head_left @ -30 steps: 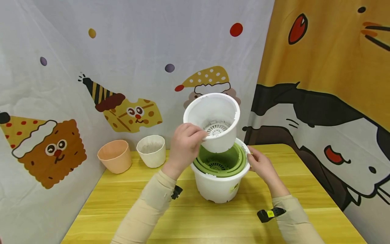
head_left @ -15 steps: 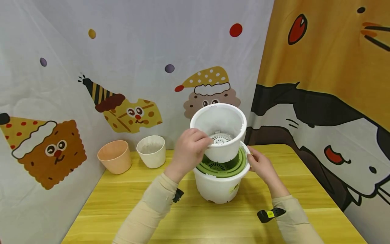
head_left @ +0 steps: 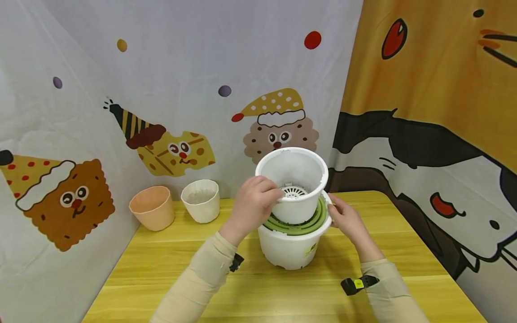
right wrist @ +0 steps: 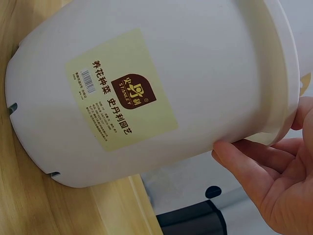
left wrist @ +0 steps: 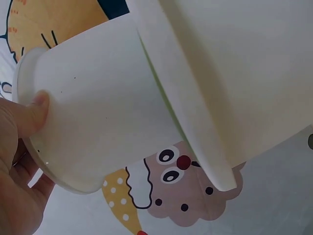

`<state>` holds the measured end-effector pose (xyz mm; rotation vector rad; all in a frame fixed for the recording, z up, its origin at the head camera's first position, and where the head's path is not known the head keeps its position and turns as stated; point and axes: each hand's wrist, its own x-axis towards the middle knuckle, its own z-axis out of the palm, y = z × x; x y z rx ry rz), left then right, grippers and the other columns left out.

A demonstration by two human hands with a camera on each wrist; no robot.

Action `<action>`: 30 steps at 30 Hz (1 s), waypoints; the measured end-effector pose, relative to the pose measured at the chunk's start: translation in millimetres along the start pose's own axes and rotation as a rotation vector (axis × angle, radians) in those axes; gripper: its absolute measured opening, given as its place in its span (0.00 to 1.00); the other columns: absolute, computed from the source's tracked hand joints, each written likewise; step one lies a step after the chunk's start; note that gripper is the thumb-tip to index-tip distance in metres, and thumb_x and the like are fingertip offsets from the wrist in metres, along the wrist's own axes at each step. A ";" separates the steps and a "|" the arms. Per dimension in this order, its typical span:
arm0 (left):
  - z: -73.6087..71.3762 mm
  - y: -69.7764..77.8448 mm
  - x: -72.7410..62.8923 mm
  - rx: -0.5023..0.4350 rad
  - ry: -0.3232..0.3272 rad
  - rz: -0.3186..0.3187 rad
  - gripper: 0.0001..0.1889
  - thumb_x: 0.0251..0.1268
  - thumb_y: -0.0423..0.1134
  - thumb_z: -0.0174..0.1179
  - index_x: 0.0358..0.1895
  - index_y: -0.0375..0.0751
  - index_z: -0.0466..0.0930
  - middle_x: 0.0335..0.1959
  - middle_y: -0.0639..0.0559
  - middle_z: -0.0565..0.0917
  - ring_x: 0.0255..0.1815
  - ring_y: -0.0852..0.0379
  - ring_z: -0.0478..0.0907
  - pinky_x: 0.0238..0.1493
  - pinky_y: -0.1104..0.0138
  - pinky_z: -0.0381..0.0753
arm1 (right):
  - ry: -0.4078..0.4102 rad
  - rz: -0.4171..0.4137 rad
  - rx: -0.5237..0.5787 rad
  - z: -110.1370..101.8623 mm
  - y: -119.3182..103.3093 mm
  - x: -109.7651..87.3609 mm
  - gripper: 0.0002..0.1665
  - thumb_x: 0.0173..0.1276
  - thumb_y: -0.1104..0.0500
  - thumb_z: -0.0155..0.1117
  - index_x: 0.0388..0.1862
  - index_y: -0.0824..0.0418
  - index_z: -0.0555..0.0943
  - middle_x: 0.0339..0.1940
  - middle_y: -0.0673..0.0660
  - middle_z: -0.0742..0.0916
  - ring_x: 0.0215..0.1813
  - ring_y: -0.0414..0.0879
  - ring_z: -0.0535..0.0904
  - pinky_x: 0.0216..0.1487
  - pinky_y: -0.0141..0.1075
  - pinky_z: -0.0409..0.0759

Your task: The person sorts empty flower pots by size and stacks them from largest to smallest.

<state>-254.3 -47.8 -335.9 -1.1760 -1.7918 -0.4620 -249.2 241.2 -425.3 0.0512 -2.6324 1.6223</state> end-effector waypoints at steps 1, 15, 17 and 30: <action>0.3 0.2 -0.5 -0.002 -0.004 0.000 0.05 0.54 0.29 0.71 0.30 0.43 0.86 0.31 0.53 0.84 0.36 0.54 0.79 0.38 0.64 0.79 | -0.001 0.001 0.001 0.0 0.1 -0.1 0.35 0.79 0.46 0.46 0.79 0.57 0.58 0.69 0.70 0.73 0.62 0.61 0.75 0.51 0.45 0.84; 8.6 2.5 -10.9 -0.034 -0.115 -0.031 0.09 0.48 0.28 0.74 0.32 0.44 0.87 0.33 0.54 0.85 0.39 0.54 0.80 0.46 0.64 0.79 | 0.002 0.006 0.010 0.3 1.3 0.0 0.35 0.79 0.46 0.46 0.79 0.58 0.59 0.69 0.70 0.73 0.62 0.61 0.75 0.50 0.44 0.84; 10.3 2.7 -12.1 -0.036 -0.125 -0.032 0.09 0.48 0.27 0.74 0.33 0.44 0.87 0.33 0.54 0.85 0.39 0.54 0.79 0.47 0.64 0.78 | 0.002 0.007 0.012 0.2 1.5 0.1 0.35 0.79 0.46 0.46 0.79 0.58 0.59 0.69 0.70 0.73 0.62 0.61 0.75 0.51 0.45 0.83; 20.8 3.7 -22.2 -0.015 -0.196 -0.033 0.07 0.52 0.31 0.73 0.33 0.46 0.88 0.32 0.54 0.84 0.37 0.55 0.78 0.43 0.64 0.77 | 0.008 -0.005 0.010 0.4 2.9 0.2 0.35 0.79 0.46 0.47 0.79 0.59 0.59 0.69 0.70 0.73 0.62 0.61 0.75 0.51 0.46 0.83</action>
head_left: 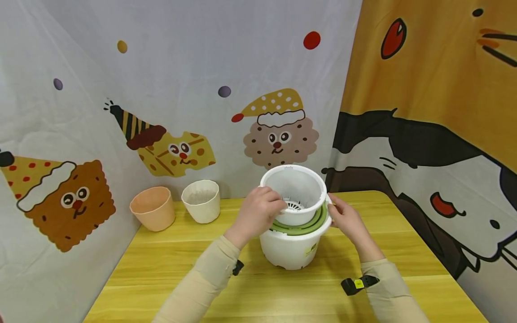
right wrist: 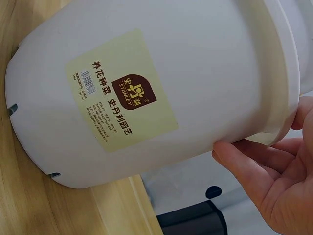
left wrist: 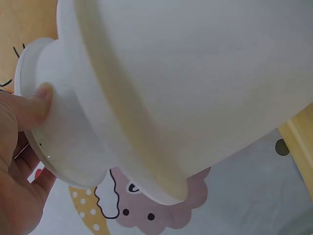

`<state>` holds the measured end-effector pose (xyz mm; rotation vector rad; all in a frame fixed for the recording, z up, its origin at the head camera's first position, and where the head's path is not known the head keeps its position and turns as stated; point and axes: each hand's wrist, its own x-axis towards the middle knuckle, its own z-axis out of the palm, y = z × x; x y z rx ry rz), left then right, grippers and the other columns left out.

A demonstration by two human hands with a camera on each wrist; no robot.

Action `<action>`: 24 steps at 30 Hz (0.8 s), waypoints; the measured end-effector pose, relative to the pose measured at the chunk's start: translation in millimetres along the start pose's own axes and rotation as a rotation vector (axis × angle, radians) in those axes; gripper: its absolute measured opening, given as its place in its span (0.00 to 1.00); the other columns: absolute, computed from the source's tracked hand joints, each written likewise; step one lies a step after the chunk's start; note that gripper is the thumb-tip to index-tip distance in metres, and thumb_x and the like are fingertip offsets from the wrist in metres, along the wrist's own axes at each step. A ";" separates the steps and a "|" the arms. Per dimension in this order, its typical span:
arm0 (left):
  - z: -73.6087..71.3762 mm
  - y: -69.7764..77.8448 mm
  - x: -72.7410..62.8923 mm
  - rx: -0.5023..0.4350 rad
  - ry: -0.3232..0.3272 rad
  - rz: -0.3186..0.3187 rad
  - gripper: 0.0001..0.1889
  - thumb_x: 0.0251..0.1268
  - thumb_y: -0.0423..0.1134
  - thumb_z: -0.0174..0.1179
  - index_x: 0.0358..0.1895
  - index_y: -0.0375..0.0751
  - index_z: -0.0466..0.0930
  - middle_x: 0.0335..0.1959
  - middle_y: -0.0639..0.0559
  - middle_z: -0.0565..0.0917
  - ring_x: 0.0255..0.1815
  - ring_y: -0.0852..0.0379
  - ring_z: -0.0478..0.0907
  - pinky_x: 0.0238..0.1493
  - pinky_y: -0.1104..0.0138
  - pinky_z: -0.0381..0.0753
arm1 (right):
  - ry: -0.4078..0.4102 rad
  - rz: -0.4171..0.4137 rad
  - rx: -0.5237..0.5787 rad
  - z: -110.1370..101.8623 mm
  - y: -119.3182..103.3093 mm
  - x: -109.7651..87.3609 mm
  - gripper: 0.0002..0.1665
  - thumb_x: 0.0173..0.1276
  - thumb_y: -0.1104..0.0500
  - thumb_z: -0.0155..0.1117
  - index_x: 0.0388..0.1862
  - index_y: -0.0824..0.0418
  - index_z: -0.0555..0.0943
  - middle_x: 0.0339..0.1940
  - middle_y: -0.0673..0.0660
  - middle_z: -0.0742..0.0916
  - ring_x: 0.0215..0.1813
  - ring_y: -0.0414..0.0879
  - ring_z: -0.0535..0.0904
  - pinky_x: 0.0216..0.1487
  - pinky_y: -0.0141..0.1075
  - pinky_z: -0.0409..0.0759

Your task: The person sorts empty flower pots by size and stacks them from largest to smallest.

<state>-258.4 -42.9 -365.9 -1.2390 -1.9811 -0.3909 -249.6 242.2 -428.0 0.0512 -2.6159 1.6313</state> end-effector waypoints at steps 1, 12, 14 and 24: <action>0.6 0.1 -0.5 0.001 -0.003 -0.001 0.07 0.52 0.31 0.73 0.33 0.46 0.88 0.32 0.54 0.84 0.37 0.55 0.78 0.43 0.64 0.77 | 0.001 -0.003 -0.002 0.0 0.2 0.1 0.35 0.79 0.46 0.47 0.79 0.59 0.59 0.69 0.70 0.73 0.62 0.61 0.75 0.51 0.45 0.83; 9.0 -0.5 -6.2 0.010 -0.023 -0.003 0.08 0.52 0.30 0.72 0.33 0.47 0.88 0.31 0.56 0.84 0.37 0.55 0.78 0.41 0.64 0.76 | 0.007 -0.025 -0.001 -0.2 1.7 0.7 0.34 0.79 0.48 0.47 0.79 0.59 0.60 0.68 0.70 0.74 0.60 0.60 0.76 0.47 0.39 0.84; 9.1 -0.3 -6.7 0.002 -0.035 -0.012 0.08 0.52 0.30 0.72 0.33 0.48 0.88 0.31 0.56 0.84 0.37 0.56 0.78 0.42 0.64 0.76 | 0.007 -0.027 -0.004 -0.3 1.6 0.7 0.34 0.79 0.48 0.47 0.79 0.59 0.60 0.68 0.70 0.73 0.60 0.60 0.76 0.47 0.39 0.85; 13.4 -0.4 -10.3 -0.007 -0.055 -0.019 0.08 0.53 0.28 0.70 0.32 0.48 0.88 0.31 0.56 0.84 0.37 0.56 0.77 0.40 0.65 0.76 | 0.007 -0.021 -0.015 0.2 1.6 0.7 0.34 0.79 0.48 0.47 0.78 0.60 0.59 0.68 0.70 0.74 0.61 0.61 0.76 0.47 0.40 0.85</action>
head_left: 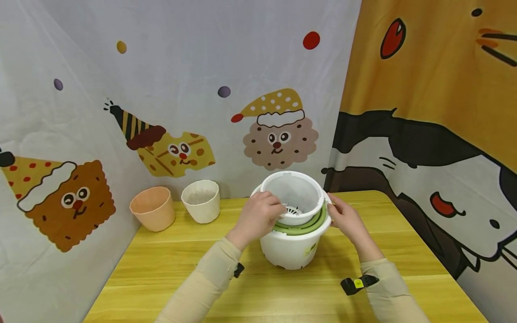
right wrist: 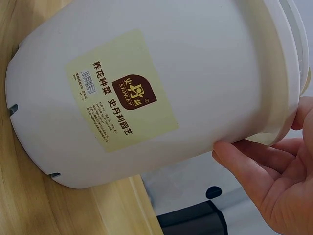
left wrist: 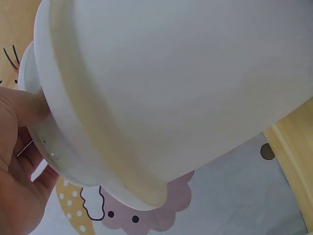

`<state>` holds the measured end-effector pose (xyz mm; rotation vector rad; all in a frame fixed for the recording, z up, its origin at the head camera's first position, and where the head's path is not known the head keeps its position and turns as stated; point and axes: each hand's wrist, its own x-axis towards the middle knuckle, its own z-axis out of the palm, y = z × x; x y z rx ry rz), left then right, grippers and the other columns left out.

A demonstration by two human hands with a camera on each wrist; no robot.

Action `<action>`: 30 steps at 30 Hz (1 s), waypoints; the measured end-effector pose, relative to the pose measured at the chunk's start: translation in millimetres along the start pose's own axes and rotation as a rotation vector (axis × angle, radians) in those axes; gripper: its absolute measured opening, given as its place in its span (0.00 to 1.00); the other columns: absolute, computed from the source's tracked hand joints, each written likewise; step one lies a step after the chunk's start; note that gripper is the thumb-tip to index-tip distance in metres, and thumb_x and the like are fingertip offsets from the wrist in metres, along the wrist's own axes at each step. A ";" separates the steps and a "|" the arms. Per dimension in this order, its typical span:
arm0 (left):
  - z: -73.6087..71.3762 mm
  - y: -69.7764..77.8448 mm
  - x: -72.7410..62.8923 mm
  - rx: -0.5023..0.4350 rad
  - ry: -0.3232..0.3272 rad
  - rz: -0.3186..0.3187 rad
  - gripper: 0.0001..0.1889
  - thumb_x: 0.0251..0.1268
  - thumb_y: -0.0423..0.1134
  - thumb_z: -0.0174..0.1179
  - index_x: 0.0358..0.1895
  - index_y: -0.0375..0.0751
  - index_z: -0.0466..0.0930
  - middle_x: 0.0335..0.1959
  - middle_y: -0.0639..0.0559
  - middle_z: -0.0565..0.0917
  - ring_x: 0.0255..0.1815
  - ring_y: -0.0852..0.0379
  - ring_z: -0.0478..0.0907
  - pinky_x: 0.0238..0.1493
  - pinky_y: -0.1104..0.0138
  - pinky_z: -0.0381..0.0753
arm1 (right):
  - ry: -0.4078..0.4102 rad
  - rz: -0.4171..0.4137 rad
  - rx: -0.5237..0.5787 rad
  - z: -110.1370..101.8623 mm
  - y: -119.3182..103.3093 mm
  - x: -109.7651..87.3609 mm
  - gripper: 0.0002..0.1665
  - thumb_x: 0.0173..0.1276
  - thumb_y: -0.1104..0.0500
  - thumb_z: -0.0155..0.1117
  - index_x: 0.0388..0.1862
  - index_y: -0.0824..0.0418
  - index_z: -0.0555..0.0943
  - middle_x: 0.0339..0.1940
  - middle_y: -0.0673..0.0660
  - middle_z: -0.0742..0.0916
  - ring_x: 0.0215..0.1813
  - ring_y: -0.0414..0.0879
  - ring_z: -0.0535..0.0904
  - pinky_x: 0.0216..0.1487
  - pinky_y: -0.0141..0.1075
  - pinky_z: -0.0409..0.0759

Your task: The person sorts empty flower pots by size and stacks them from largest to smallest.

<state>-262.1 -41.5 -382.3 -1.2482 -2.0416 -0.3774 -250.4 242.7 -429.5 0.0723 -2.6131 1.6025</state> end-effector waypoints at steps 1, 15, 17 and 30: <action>0.2 0.0 -0.2 -0.001 0.001 0.003 0.08 0.52 0.28 0.70 0.32 0.48 0.88 0.31 0.56 0.84 0.37 0.56 0.78 0.40 0.65 0.76 | 0.000 -0.001 0.000 0.1 0.1 0.0 0.34 0.79 0.48 0.47 0.78 0.60 0.59 0.68 0.70 0.74 0.60 0.61 0.76 0.47 0.41 0.85; 3.4 0.6 -3.5 -0.003 -0.022 0.002 0.10 0.51 0.27 0.69 0.31 0.49 0.87 0.31 0.57 0.84 0.38 0.56 0.78 0.42 0.65 0.76 | -0.001 -0.002 0.003 -0.1 -0.4 -0.7 0.34 0.79 0.47 0.47 0.79 0.60 0.59 0.69 0.70 0.73 0.61 0.61 0.76 0.48 0.42 0.84; 2.7 1.6 -3.3 -0.005 -0.029 -0.006 0.10 0.51 0.27 0.69 0.31 0.49 0.88 0.31 0.58 0.85 0.38 0.56 0.78 0.42 0.65 0.77 | -0.002 0.000 0.005 -0.1 -0.5 -0.8 0.34 0.79 0.47 0.47 0.79 0.59 0.59 0.69 0.70 0.73 0.61 0.61 0.76 0.49 0.42 0.84; 3.9 3.5 -5.0 -0.019 -0.044 -0.009 0.10 0.50 0.27 0.70 0.31 0.49 0.88 0.31 0.58 0.86 0.37 0.55 0.78 0.44 0.64 0.77 | -0.004 0.000 0.013 0.0 -0.7 -1.3 0.34 0.80 0.48 0.46 0.79 0.60 0.58 0.69 0.71 0.72 0.61 0.61 0.75 0.48 0.41 0.84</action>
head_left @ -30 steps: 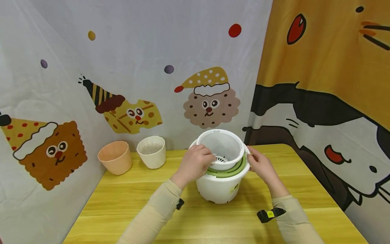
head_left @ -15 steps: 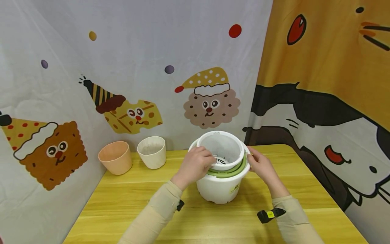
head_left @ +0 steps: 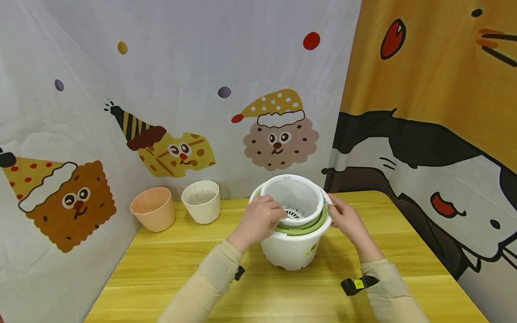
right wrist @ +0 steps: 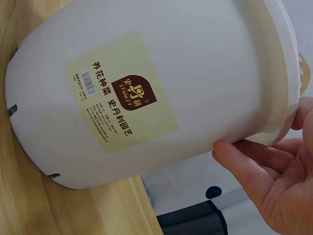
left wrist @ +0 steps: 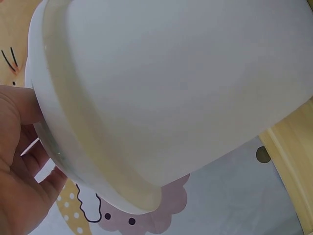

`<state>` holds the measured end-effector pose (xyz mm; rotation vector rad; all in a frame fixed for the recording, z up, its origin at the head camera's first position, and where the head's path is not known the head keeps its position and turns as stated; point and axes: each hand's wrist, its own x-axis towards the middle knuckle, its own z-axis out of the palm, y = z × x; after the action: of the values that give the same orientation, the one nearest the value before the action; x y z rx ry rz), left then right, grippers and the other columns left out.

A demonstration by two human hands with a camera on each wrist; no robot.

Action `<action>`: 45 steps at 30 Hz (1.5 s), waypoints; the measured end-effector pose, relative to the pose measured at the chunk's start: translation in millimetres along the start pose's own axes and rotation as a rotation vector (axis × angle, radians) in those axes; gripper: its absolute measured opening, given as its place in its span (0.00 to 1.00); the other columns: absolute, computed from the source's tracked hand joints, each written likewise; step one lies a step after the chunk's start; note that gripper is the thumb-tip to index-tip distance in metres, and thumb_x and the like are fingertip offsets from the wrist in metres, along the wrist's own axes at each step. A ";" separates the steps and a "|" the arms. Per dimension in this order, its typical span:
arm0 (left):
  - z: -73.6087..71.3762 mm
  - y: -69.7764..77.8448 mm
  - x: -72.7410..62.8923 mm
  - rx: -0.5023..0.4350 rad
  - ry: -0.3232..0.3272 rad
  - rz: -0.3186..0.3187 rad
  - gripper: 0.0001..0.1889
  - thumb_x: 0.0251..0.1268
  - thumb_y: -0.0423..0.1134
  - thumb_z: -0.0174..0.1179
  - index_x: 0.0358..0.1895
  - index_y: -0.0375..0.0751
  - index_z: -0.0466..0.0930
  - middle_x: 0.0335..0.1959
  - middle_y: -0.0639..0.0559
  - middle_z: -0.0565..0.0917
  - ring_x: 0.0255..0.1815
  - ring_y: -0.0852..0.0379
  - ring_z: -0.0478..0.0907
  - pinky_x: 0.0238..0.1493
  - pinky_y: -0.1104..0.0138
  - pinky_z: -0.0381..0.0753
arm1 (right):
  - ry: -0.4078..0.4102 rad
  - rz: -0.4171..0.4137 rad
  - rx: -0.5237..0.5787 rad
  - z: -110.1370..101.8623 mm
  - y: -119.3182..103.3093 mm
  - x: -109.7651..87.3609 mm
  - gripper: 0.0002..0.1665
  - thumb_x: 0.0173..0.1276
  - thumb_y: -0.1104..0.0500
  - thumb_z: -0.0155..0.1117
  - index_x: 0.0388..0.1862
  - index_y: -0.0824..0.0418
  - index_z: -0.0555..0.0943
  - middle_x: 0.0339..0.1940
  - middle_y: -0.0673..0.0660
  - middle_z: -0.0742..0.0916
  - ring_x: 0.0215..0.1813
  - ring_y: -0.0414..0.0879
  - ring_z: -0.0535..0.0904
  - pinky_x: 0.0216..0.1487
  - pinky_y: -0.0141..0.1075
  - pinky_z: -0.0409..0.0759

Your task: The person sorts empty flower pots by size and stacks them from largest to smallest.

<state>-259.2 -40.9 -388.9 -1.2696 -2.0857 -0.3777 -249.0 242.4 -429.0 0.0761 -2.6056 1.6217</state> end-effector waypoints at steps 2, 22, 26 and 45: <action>0.2 0.0 0.3 -0.001 0.001 0.000 0.10 0.51 0.27 0.70 0.31 0.49 0.88 0.31 0.59 0.86 0.38 0.56 0.78 0.44 0.64 0.77 | 0.000 0.000 0.002 -0.2 0.1 0.2 0.34 0.80 0.48 0.47 0.79 0.59 0.59 0.69 0.70 0.72 0.61 0.61 0.75 0.48 0.41 0.84; 1.0 0.4 -2.1 -0.026 0.000 -0.009 0.10 0.50 0.25 0.71 0.33 0.46 0.89 0.31 0.56 0.86 0.37 0.55 0.79 0.43 0.64 0.79 | -0.004 0.013 -0.008 0.2 -0.8 1.0 0.34 0.80 0.47 0.46 0.79 0.58 0.59 0.69 0.70 0.73 0.61 0.60 0.76 0.48 0.39 0.84; 0.0 0.6 -1.6 -0.035 0.000 -0.012 0.11 0.48 0.26 0.73 0.34 0.45 0.89 0.32 0.56 0.87 0.37 0.55 0.79 0.43 0.64 0.79 | -0.005 0.014 -0.003 0.1 -1.5 0.8 0.34 0.80 0.46 0.46 0.79 0.58 0.59 0.69 0.69 0.73 0.61 0.60 0.76 0.48 0.39 0.84; -3.0 2.4 -2.4 -0.034 -0.067 -0.028 0.10 0.52 0.29 0.73 0.38 0.45 0.89 0.34 0.55 0.87 0.38 0.56 0.80 0.48 0.66 0.78 | -0.004 0.014 -0.007 0.1 -1.7 0.7 0.34 0.80 0.46 0.46 0.79 0.58 0.59 0.69 0.69 0.73 0.61 0.60 0.76 0.48 0.39 0.84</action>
<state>-255.3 -43.0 -388.5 -1.2898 -2.1635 -0.3891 -249.7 241.6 -427.5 0.0617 -2.6202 1.6190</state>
